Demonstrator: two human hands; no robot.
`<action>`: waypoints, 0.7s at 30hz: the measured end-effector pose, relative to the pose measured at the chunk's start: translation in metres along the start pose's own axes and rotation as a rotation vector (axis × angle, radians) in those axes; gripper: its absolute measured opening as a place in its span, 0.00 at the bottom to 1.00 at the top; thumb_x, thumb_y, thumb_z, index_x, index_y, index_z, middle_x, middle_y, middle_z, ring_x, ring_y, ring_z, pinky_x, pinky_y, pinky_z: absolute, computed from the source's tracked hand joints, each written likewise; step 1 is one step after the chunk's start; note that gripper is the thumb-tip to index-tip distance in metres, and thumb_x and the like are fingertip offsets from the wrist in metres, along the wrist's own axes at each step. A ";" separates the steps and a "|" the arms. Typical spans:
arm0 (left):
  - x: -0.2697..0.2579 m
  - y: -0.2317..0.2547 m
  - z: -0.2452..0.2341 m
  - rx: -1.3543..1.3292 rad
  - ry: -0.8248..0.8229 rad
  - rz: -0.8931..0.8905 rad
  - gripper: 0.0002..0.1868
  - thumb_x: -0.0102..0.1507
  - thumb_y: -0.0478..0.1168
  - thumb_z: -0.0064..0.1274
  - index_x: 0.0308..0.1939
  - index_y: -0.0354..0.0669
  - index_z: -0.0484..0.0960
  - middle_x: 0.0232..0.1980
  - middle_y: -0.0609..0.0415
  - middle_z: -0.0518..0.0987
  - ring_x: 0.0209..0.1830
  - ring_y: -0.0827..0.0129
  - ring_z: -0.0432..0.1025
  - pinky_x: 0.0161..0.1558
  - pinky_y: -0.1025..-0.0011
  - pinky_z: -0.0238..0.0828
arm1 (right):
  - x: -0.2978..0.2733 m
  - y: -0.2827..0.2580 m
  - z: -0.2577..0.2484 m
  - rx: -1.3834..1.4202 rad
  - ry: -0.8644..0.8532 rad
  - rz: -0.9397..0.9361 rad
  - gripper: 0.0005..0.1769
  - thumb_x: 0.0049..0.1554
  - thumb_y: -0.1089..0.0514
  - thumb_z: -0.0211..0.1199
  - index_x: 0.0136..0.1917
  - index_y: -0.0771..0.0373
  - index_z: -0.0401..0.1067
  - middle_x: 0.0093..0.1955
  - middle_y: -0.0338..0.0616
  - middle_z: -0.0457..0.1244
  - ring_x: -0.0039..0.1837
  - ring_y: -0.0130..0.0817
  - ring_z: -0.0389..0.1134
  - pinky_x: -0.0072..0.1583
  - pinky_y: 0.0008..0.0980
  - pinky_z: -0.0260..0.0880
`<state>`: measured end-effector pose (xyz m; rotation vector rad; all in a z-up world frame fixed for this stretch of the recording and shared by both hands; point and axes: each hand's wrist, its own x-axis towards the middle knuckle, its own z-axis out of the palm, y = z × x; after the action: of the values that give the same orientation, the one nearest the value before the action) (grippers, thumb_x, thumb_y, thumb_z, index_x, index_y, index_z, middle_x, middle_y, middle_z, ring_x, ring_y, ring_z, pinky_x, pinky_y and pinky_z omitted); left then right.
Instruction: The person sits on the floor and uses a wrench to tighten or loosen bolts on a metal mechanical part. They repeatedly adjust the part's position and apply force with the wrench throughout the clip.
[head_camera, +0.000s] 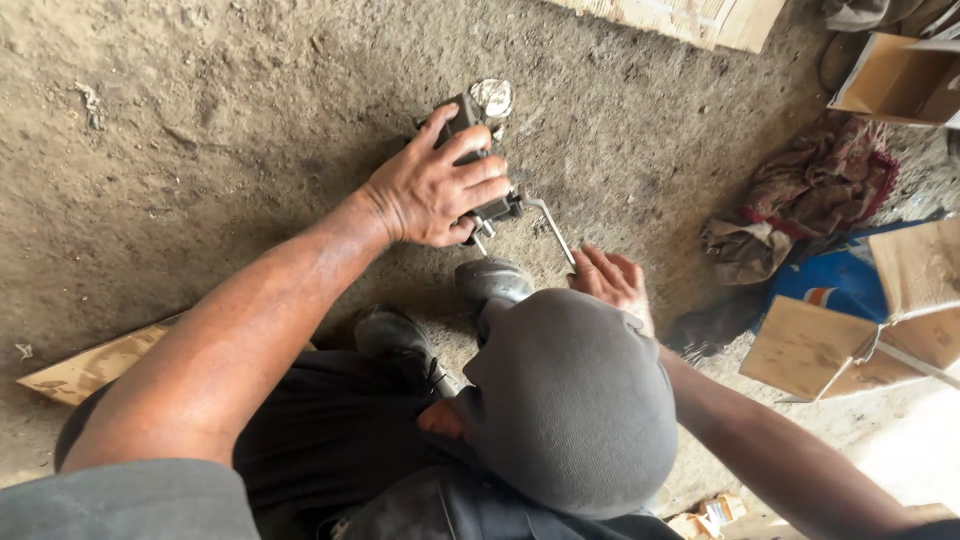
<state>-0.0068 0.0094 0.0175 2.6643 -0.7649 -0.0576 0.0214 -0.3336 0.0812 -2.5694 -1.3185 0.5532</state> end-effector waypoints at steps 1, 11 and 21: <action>0.004 -0.004 -0.005 -0.007 0.008 -0.008 0.37 0.55 0.65 0.58 0.64 0.54 0.77 0.64 0.53 0.70 0.72 0.54 0.55 0.70 0.30 0.48 | 0.010 0.011 0.015 -0.002 0.018 -0.021 0.24 0.60 0.57 0.61 0.68 0.66 0.67 0.68 0.59 0.65 0.72 0.48 0.65 0.71 0.55 0.56; 0.000 0.003 -0.003 0.010 0.020 -0.014 0.36 0.52 0.62 0.59 0.62 0.55 0.78 0.63 0.56 0.72 0.72 0.53 0.57 0.73 0.38 0.50 | 0.045 0.074 0.117 0.075 0.281 -0.199 0.41 0.49 0.53 0.72 0.72 0.62 0.62 0.75 0.61 0.57 0.74 0.58 0.58 0.72 0.62 0.48; 0.009 -0.007 0.013 0.109 0.080 -0.049 0.36 0.48 0.60 0.59 0.60 0.57 0.77 0.60 0.55 0.74 0.70 0.54 0.58 0.70 0.46 0.56 | 0.113 0.053 0.098 0.046 0.206 -0.211 0.23 0.71 0.60 0.49 0.78 0.65 0.56 0.33 0.43 0.68 0.23 0.28 0.61 0.24 0.31 0.59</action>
<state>0.0024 0.0063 0.0037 2.7699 -0.6959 0.0794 0.0803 -0.2717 -0.0533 -2.3391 -1.4597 0.2700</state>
